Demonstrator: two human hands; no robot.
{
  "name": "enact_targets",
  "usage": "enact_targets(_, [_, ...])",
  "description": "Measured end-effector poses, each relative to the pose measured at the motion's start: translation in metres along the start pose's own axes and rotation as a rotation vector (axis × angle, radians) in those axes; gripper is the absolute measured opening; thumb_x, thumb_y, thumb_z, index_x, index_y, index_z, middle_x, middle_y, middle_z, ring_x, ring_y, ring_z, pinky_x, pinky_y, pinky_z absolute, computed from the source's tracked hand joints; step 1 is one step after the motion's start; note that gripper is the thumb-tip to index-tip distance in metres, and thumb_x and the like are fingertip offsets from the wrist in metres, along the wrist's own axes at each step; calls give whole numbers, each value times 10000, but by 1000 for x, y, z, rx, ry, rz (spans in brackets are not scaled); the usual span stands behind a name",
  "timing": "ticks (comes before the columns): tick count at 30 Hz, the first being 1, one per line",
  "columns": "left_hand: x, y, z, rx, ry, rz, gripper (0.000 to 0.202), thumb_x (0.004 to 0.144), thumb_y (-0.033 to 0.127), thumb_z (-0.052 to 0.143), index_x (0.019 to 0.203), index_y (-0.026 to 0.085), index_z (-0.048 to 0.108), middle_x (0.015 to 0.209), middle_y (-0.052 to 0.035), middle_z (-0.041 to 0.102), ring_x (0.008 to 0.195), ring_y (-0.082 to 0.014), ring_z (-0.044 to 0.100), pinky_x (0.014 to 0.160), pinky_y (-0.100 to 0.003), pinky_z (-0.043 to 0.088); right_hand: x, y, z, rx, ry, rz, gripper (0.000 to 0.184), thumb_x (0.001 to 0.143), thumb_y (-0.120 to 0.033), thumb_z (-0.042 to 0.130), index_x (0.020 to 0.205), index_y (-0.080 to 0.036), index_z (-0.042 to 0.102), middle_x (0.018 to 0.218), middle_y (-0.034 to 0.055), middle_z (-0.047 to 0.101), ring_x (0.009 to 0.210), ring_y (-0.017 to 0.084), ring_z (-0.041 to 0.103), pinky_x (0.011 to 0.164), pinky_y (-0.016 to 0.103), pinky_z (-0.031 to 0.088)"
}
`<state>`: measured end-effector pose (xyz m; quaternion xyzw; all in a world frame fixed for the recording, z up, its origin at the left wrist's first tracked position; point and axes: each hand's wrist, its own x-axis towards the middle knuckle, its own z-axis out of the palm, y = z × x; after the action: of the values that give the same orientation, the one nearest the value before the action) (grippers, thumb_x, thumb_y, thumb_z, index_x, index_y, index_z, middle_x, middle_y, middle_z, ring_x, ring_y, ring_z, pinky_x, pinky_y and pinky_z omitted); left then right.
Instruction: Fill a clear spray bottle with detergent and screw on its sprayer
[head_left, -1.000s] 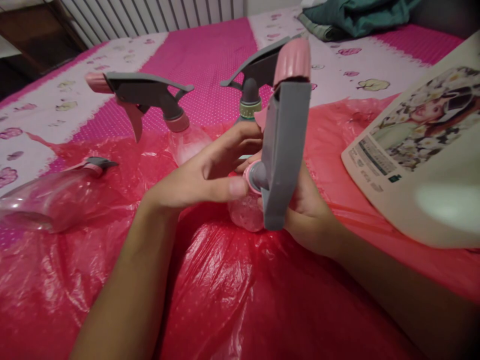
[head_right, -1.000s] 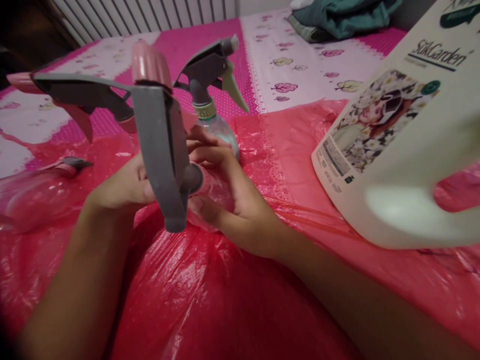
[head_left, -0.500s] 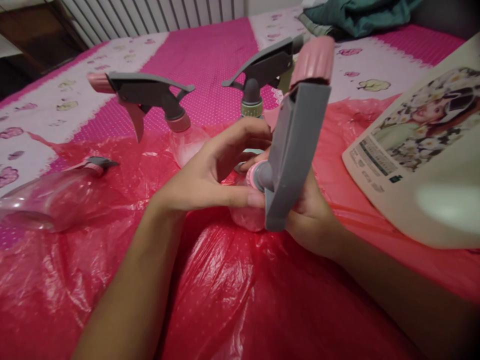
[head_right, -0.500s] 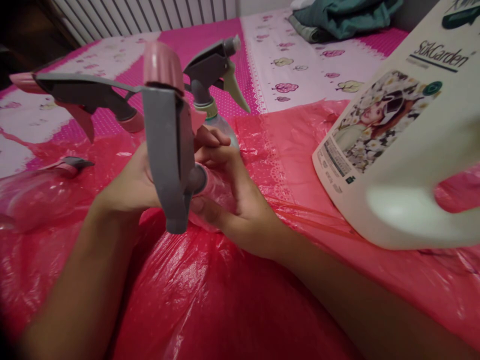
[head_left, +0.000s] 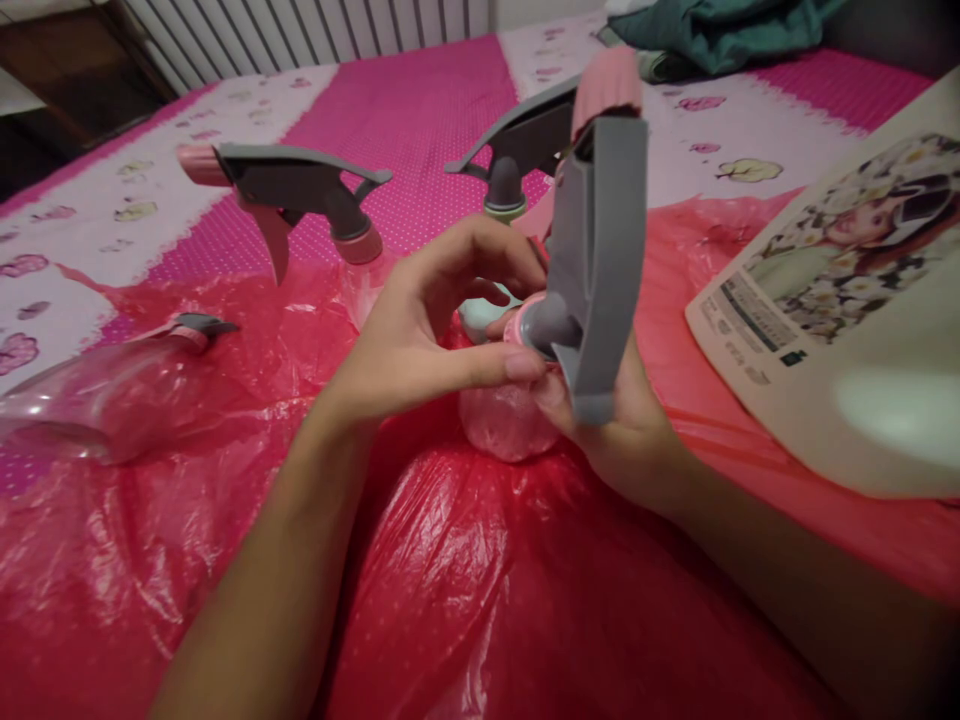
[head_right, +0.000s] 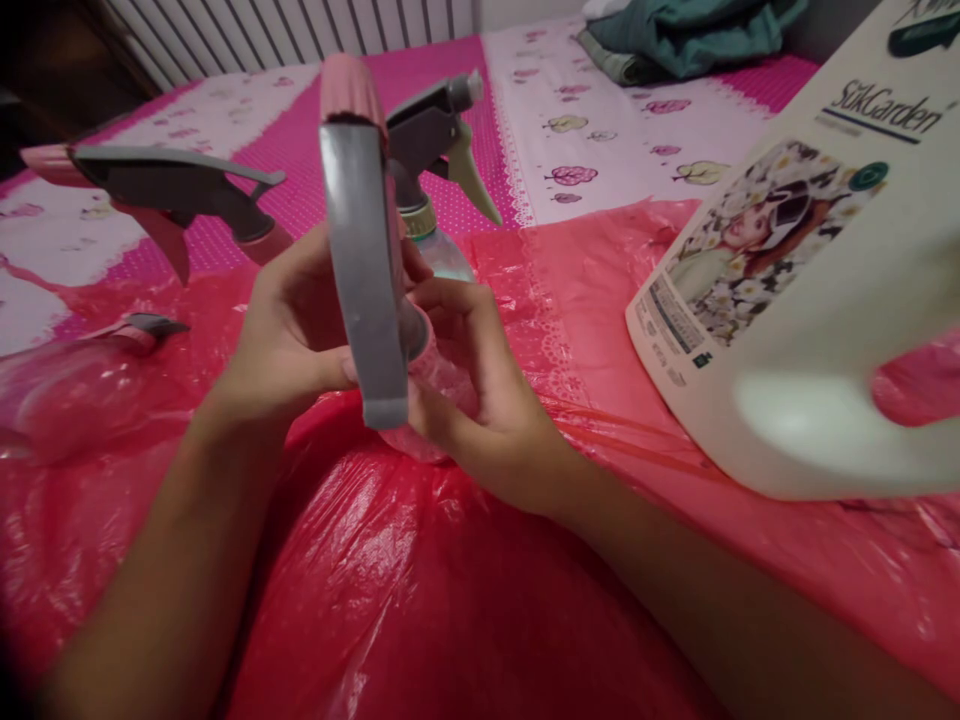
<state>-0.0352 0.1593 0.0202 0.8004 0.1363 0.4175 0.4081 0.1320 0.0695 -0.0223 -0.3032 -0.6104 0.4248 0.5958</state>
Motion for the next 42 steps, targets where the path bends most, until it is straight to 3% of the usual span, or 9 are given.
enact_targets(6, [-2, -1, 1, -37, 15, 89, 375, 812, 498, 854, 1058, 231, 755, 1039, -49, 701, 949, -199, 687, 873, -338, 592, 0, 1, -1, 12, 15, 34, 244, 1028, -454, 603, 1260, -393, 555, 1340, -22, 644, 1324, 237, 625, 1128, 435, 574])
enact_targets(12, [-5, 1, 2, -61, 16, 5, 333, 836, 522, 821, 1064, 280, 808, 1030, -65, 761, 995, -256, 704, 895, -406, 602, 2, -3, -4, -80, 10, -36, 250, 1016, -396, 642, 1233, -376, 521, 1284, -1, 661, 1257, 211, 656, 1097, 390, 593])
enact_targets(17, [-3, -2, -1, -55, 38, 67, 298, 830, 523, 831, 991, 272, 823, 965, -38, 763, 920, -253, 752, 799, -370, 619, 2, -1, -4, -65, 6, -43, 264, 1000, -343, 654, 1228, -348, 519, 1283, -3, 643, 1268, 215, 641, 1129, 418, 560])
enact_targets(21, [2, -6, -3, -48, 58, 34, 310, 883, 495, 797, 1048, 234, 807, 1070, -38, 751, 1045, -255, 731, 897, -369, 621, 0, -1, -1, 16, 12, -10, 215, 1034, -377, 590, 1232, -350, 510, 1343, -21, 626, 1327, 207, 611, 1169, 431, 526])
enact_targets(23, [3, -7, -4, -153, 14, 106, 383, 855, 576, 796, 996, 220, 793, 1003, -31, 760, 960, -232, 742, 812, -323, 623, -1, -2, 0, 79, -1, 19, 247, 1037, -413, 580, 1257, -337, 498, 1410, 0, 597, 1363, 219, 590, 1207, 446, 495])
enact_targets(27, [0, -3, -2, -252, 62, -27, 370, 922, 557, 734, 1042, 209, 769, 1006, -24, 781, 939, -218, 739, 743, -274, 598, -3, -1, -1, 157, -22, 67, 230, 1054, -408, 543, 1274, -346, 512, 1423, 4, 595, 1381, 224, 591, 1239, 462, 464])
enact_targets(30, [-4, 3, 0, -204, 8, -82, 335, 974, 516, 685, 1138, 234, 760, 1086, -28, 772, 1025, -212, 732, 785, -265, 602, -3, 1, -2, 107, -20, 35, 246, 1052, -428, 542, 1296, -396, 535, 1415, -43, 608, 1377, 208, 596, 1205, 423, 494])
enact_targets(32, [-5, 6, 1, -164, -23, -17, 299, 996, 478, 668, 1139, 235, 767, 1116, -45, 763, 1021, -194, 731, 825, -285, 612, -2, 3, -3, 74, -14, 7, 220, 1054, -427, 541, 1270, -386, 547, 1386, -53, 627, 1356, 196, 608, 1184, 400, 511])
enact_targets(42, [-6, -2, -4, -98, -20, 13, 288, 936, 459, 736, 1115, 241, 791, 1074, -59, 765, 1008, -224, 736, 901, -332, 636, 0, 1, -5, 70, -48, 26, 249, 1069, -447, 523, 1277, -313, 551, 1384, -7, 635, 1366, 183, 587, 1218, 417, 474])
